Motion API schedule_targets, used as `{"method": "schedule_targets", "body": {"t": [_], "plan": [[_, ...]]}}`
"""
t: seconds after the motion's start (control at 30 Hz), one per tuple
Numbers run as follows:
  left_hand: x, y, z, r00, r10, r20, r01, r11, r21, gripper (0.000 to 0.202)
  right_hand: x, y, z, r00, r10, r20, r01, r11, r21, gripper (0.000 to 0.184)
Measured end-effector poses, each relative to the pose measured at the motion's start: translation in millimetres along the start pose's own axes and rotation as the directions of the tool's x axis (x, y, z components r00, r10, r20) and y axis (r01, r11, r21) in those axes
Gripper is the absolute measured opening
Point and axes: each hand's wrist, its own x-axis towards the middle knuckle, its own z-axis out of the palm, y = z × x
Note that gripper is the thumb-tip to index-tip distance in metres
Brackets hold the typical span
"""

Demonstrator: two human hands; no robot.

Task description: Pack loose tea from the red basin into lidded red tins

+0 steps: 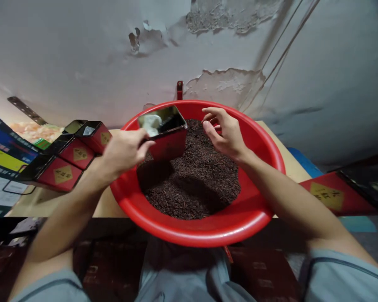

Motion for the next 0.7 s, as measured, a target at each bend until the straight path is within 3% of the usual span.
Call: {"method": "schedule_targets", "body": {"t": [0.07, 0.13, 0.27, 0.3, 0.37, 0.43, 0.5, 0.6, 0.7], "plan": [[20.3, 10.9, 28.4, 0.983, 0.064, 0.172, -0.055, 0.997, -0.056, 0.025, 0.2, 7.2, 5.0, 0.989, 0.141, 0.041, -0.142, 0.990, 0.012, 0.034], [34.8, 11.2, 46.8, 0.937, 0.130, 0.325, -0.097, 0.988, -0.117, 0.020, -0.1, 14.9, 11.9, 0.971, 0.199, 0.131, -0.199, 0.980, -0.014, 0.032], [62.1, -1.6, 45.6, 0.762, 0.198, 0.617, -0.035, 0.963, -0.265, 0.025, -2.9, 22.9, 25.8, 0.932, 0.188, 0.311, -0.156, 0.980, -0.126, 0.025], [69.0, -2.2, 41.1, 0.764, 0.168, 0.623, -0.022, 0.972, -0.235, 0.028, -3.9, 22.5, 28.3, 0.926, 0.184, 0.330, -0.145, 0.980, -0.139, 0.024], [80.4, 3.3, 34.2, 0.844, 0.086, 0.529, -0.053, 0.996, -0.078, 0.026, -6.2, 18.9, 31.2, 0.921, 0.179, 0.346, -0.138, 0.980, -0.141, 0.023], [86.1, 15.7, 34.4, 0.902, 0.084, 0.423, -0.127, 0.989, 0.074, 0.028, -7.8, 13.4, 31.5, 0.918, 0.175, 0.355, -0.129, 0.980, -0.150, 0.024], [85.8, 29.3, 41.7, 0.896, 0.135, 0.423, -0.196, 0.975, 0.106, 0.038, -6.6, 8.5, 30.1, 0.911, 0.184, 0.370, -0.109, 0.971, -0.214, 0.029], [79.1, 39.5, 57.0, 0.867, 0.219, 0.447, -0.266, 0.963, 0.043, 0.036, 4.5, 6.4, 30.3, 0.884, 0.216, 0.416, -0.045, 0.923, -0.382, 0.036], [72.8, 33.4, 67.2, 0.875, 0.226, 0.428, -0.245, 0.969, -0.011, 0.029, 24.1, 10.2, 43.9, 0.850, 0.212, 0.482, 0.024, 0.899, -0.437, 0.017]]}}
